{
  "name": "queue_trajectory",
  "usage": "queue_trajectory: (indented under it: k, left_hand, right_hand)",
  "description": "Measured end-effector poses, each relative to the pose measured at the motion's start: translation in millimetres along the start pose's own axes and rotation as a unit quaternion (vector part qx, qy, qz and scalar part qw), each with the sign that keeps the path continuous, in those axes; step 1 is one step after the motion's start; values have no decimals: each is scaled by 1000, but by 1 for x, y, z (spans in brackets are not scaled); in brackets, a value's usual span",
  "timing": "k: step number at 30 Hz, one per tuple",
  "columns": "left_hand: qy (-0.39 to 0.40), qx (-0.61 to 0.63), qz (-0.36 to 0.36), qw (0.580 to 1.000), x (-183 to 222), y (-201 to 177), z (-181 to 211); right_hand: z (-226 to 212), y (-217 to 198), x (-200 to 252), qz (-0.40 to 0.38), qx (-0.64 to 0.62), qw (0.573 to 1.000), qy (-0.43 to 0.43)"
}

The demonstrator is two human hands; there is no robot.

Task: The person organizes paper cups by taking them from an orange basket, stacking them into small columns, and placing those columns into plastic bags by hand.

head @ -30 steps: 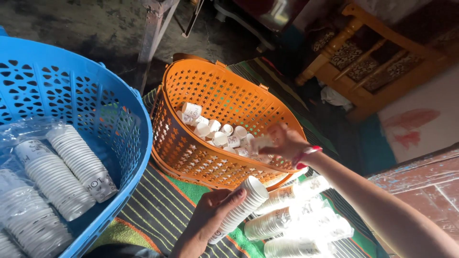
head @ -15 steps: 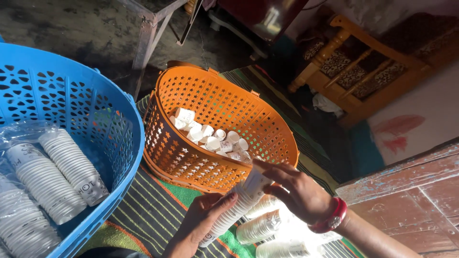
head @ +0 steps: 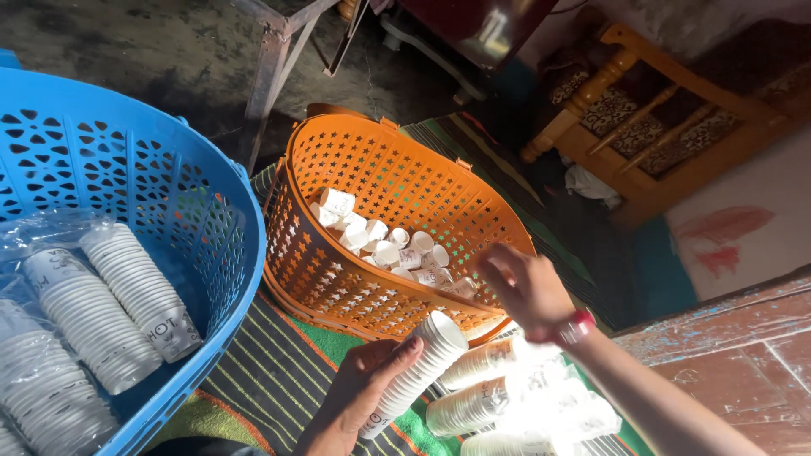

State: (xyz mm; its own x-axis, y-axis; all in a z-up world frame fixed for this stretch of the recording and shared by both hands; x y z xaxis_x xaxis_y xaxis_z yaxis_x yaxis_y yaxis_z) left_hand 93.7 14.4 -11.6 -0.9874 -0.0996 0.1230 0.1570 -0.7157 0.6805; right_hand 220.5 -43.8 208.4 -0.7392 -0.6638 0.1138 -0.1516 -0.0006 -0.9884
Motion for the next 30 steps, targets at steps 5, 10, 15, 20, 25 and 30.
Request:
queue_trajectory:
  k: [5, 10, 15, 20, 25, 30]
  left_hand:
    - [16, -12, -18, 1000, -5, 1, 3]
    - [1, -6, -32, 999, -11, -3, -7]
    - [-9, 30, -32, 999, -17, -3, -18]
    - [-5, 30, -36, 999, -16, -4, -15]
    - [7, 14, -40, 999, -12, -3, -8]
    - [-9, 4, -42, 999, -7, 0, -3]
  right_hand:
    - [107, 136, -112, -264, 108, 958, -10]
    - [177, 241, -150, -434, 215, 872, -73]
    - [166, 243, -148, -413, 156, 895, 60]
    - [195, 275, -162, -391, 134, 903, 117]
    - [198, 296, -186, -374, 255, 891, -44]
    - [105, 191, -163, -270, 141, 952, 37]
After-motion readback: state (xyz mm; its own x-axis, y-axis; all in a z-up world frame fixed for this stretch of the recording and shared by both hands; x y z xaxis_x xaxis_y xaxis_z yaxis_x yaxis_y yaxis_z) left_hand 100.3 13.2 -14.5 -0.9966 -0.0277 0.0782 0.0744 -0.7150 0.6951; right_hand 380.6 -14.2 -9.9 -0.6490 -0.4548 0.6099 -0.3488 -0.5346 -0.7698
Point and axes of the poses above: each hand's wrist, its own x-axis away from the middle knuckle, its own y-axis out of the palm, z = x × y, the point moved 10 cm from there along -x, towards the middle knuckle, and after that the axes turned 4 degrees about -z, right-handed, at the moved point
